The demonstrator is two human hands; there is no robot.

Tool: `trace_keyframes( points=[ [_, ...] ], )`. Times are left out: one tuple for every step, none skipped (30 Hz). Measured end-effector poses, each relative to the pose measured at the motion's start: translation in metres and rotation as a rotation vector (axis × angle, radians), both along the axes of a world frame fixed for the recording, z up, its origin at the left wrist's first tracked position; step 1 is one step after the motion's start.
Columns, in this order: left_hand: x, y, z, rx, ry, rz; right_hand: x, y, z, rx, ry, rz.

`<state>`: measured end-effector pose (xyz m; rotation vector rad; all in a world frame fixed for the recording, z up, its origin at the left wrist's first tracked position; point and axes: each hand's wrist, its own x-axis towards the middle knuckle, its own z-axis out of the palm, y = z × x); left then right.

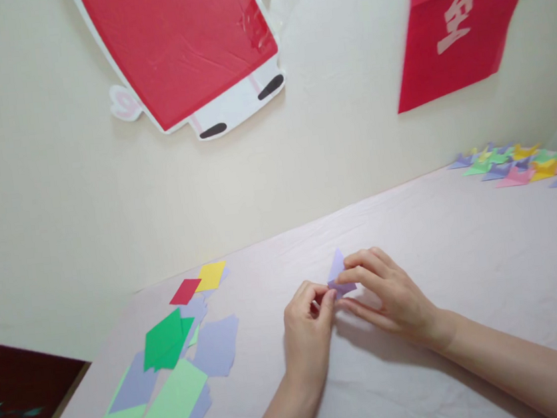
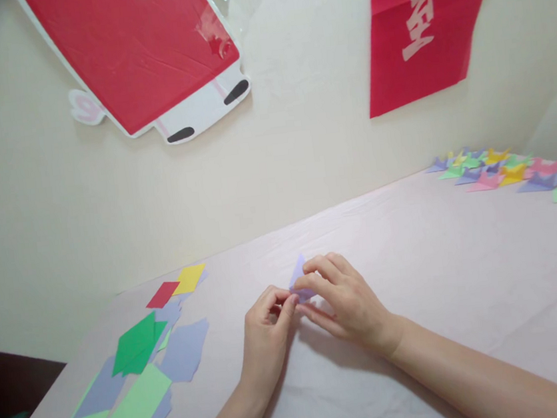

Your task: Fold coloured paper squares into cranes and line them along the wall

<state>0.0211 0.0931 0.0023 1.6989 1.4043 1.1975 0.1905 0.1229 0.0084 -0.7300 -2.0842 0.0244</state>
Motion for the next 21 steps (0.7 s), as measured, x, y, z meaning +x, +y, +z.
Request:
trace_keyframes(
  points=[
    [-0.0030,0.0013,0.0001,0.070,0.100,-0.015,0.0007,0.0002,-0.0001,0.012,0.010,-0.029],
    [-0.0057,0.0025,0.0001,0.140,0.190,-0.030,0.0012,0.0005,-0.0003,0.022,0.014,-0.056],
    [-0.0079,0.0036,0.0003,0.199,0.263,-0.041,0.0016,0.0007,-0.0006,0.028,0.011,-0.074],
    [-0.0095,0.0046,0.0004,0.242,0.314,-0.050,0.0017,0.0009,-0.0009,0.024,0.002,-0.082],
    [-0.0106,0.0053,0.0006,0.274,0.347,-0.054,0.0018,0.0010,-0.0012,0.014,-0.007,-0.083],
    [-0.0112,0.0058,0.0008,0.292,0.366,-0.054,0.0017,0.0010,-0.0015,0.005,-0.015,-0.083],
    [-0.0113,0.0061,0.0009,0.301,0.372,-0.054,0.0017,0.0010,-0.0018,-0.002,-0.019,-0.083],
    [-0.0111,0.0061,0.0010,0.304,0.368,-0.054,0.0016,0.0011,-0.0021,-0.007,-0.023,-0.082],
    [-0.0107,0.0058,0.0010,0.303,0.358,-0.055,0.0016,0.0012,-0.0025,-0.010,-0.027,-0.081],
    [-0.0102,0.0052,0.0009,0.299,0.345,-0.057,0.0017,0.0015,-0.0030,-0.013,-0.031,-0.079],
    [-0.0096,0.0045,0.0007,0.292,0.331,-0.057,0.0017,0.0018,-0.0035,-0.015,-0.035,-0.076],
    [-0.0090,0.0036,0.0004,0.285,0.317,-0.058,0.0018,0.0024,-0.0040,-0.020,-0.036,-0.071],
    [-0.0085,0.0028,0.0002,0.278,0.305,-0.059,0.0019,0.0030,-0.0046,-0.029,-0.033,-0.063],
    [-0.0081,0.0020,0.0001,0.271,0.293,-0.059,0.0019,0.0038,-0.0051,-0.044,-0.022,-0.052],
    [-0.0078,0.0014,0.0000,0.265,0.281,-0.058,0.0019,0.0046,-0.0057,-0.064,-0.004,-0.038],
    [-0.0077,0.0011,0.0001,0.261,0.269,-0.056,0.0019,0.0054,-0.0064,-0.092,0.017,-0.017],
    [-0.0077,0.0010,0.0003,0.258,0.256,-0.057,0.0019,0.0062,-0.0070,-0.125,0.036,0.010],
    [-0.0078,0.0011,0.0006,0.254,0.240,-0.058,0.0018,0.0068,-0.0078,-0.167,0.049,0.042],
    [-0.0080,0.0014,0.0010,0.248,0.223,-0.061,0.0016,0.0073,-0.0085,-0.214,0.058,0.079],
    [-0.0081,0.0018,0.0012,0.240,0.206,-0.067,0.0015,0.0077,-0.0090,-0.261,0.064,0.115],
    [-0.0082,0.0023,0.0015,0.231,0.191,-0.075,0.0013,0.0079,-0.0094,-0.306,0.070,0.146]
  ],
)
